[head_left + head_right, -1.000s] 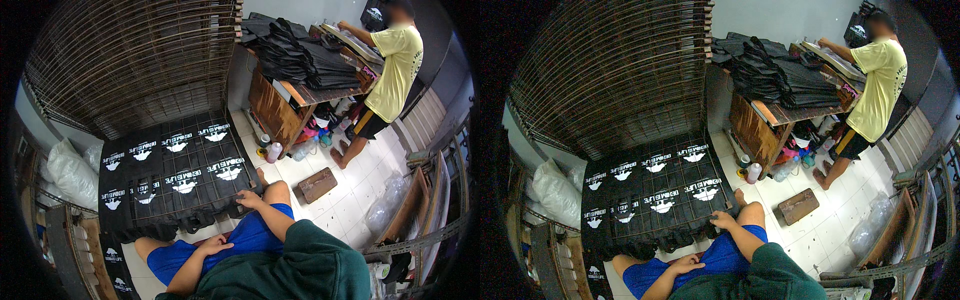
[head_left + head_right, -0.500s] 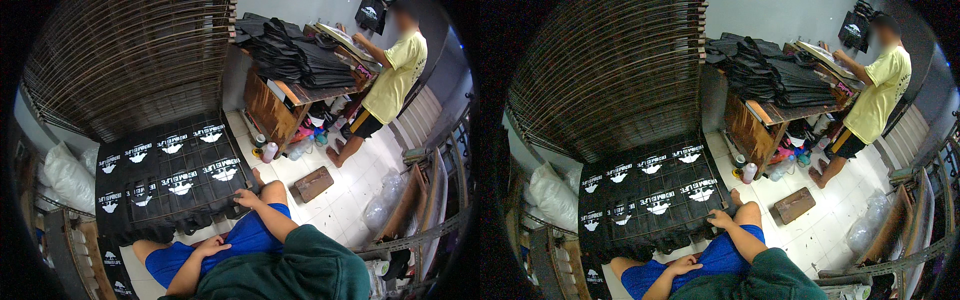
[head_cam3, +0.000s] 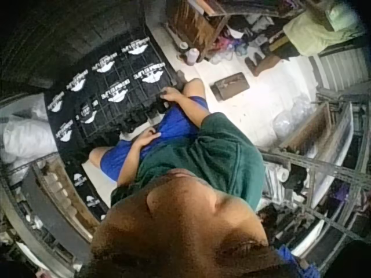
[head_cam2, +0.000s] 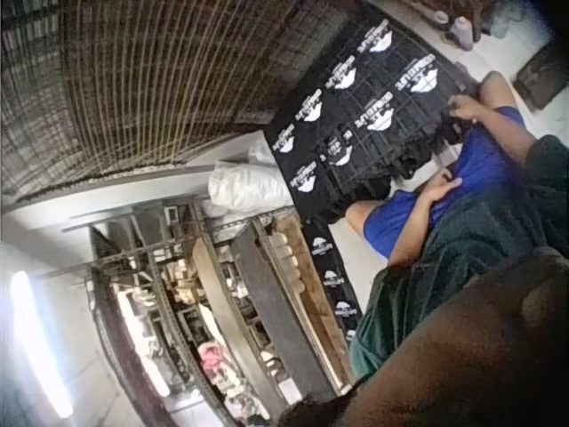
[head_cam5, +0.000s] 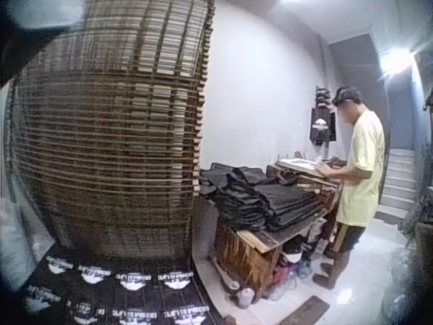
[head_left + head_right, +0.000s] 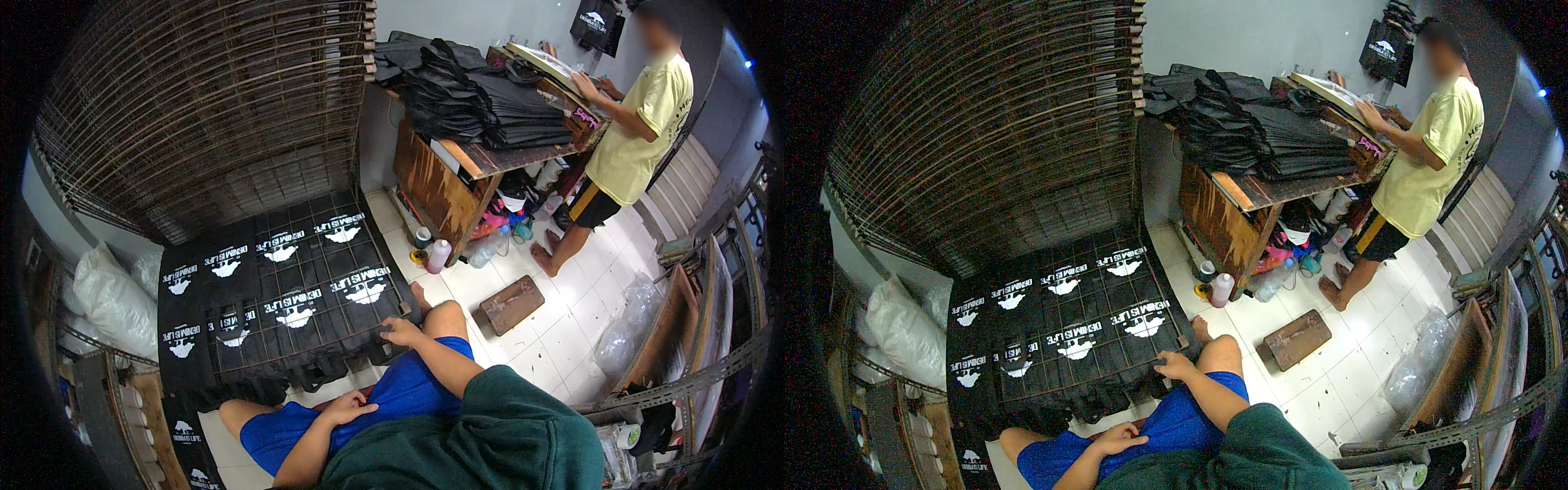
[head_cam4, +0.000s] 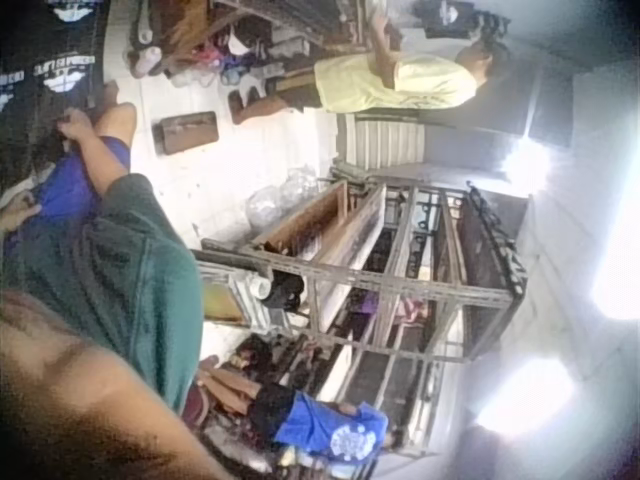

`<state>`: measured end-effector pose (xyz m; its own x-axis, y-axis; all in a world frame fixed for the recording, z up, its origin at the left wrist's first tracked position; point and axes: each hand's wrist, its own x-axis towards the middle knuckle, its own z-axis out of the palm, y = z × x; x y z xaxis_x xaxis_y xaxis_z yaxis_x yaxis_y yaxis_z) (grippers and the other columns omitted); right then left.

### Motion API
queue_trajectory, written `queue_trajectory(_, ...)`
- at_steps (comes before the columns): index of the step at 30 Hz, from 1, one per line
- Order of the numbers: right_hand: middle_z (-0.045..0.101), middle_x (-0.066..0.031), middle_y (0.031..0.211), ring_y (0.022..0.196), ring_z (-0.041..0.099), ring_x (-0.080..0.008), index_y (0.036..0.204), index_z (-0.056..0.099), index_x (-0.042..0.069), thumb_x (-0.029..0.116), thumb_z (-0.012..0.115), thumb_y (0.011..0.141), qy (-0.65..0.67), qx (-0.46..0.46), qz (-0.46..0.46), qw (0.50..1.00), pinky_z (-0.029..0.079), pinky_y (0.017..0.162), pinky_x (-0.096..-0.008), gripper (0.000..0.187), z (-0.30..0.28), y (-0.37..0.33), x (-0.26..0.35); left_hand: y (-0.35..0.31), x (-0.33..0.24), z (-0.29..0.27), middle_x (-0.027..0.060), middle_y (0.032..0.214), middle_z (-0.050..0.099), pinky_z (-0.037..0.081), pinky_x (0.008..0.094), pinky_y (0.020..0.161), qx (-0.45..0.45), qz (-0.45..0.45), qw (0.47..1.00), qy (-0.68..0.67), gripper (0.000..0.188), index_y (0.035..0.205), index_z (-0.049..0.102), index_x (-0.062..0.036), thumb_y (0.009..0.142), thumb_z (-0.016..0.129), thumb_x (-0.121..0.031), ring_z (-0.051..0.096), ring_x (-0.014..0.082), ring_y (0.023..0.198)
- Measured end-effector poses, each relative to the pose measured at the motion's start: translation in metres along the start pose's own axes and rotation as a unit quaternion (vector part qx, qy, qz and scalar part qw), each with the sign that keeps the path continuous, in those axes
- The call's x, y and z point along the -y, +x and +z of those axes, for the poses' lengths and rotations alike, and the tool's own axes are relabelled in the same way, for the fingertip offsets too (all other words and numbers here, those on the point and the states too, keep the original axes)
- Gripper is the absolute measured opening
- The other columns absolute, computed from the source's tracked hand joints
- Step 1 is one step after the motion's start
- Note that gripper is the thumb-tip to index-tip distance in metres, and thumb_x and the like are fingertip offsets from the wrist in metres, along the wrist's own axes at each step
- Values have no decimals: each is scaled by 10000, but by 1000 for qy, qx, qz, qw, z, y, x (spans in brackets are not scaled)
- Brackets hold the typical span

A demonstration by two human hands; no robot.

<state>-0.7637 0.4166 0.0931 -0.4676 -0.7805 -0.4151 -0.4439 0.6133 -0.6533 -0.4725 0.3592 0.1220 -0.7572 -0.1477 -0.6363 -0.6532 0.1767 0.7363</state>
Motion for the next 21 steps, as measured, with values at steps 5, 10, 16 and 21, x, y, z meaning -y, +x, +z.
queue_trajectory(5, 612, -183, 1030, 969, 584, -323, 1153, 544, 90, 395, 629, 749, -15, 8, 1, 1000, 451, 846, -385, 514, -3, -5, 9, -7, -10, 5, 49, 720, 552, 422, 257, 610, -22, 1, 999, 39, 629, 901, 543, -54, 649, 691, -610, 523, 147, 662)
queue_trajectory(10, 606, -190, 1049, 970, 585, -324, 1155, 541, 91, 392, 629, 751, 8, 11, -9, 1000, 455, 838, -381, 511, -7, -8, 15, -9, -8, 14, 38, 699, 554, 420, 265, 602, -54, -20, 998, 15, 601, 864, 536, -71, 647, 690, -610, 538, 142, 658)
queue_trajectory(16, 619, -83, 882, 755, 583, -165, 1155, 537, 86, 240, 655, 786, 221, -20, -79, 972, 463, 656, -290, 417, -27, -10, 19, -13, -11, 20, 29, 682, 578, 427, 285, 624, -116, -17, 989, 95, 629, 871, 545, -91, 645, 636, -671, 567, 154, 665)
queue_trajectory(21, 580, -2, 851, 764, 554, -99, 1137, 520, 67, 44, 595, 780, 345, -145, -228, 899, 466, 693, -254, 366, -155, -12, 62, -21, -24, 14, 35, 714, 594, 434, 296, 646, -99, -52, 988, 105, 636, 886, 561, -93, 639, 632, -676, 580, 159, 700)
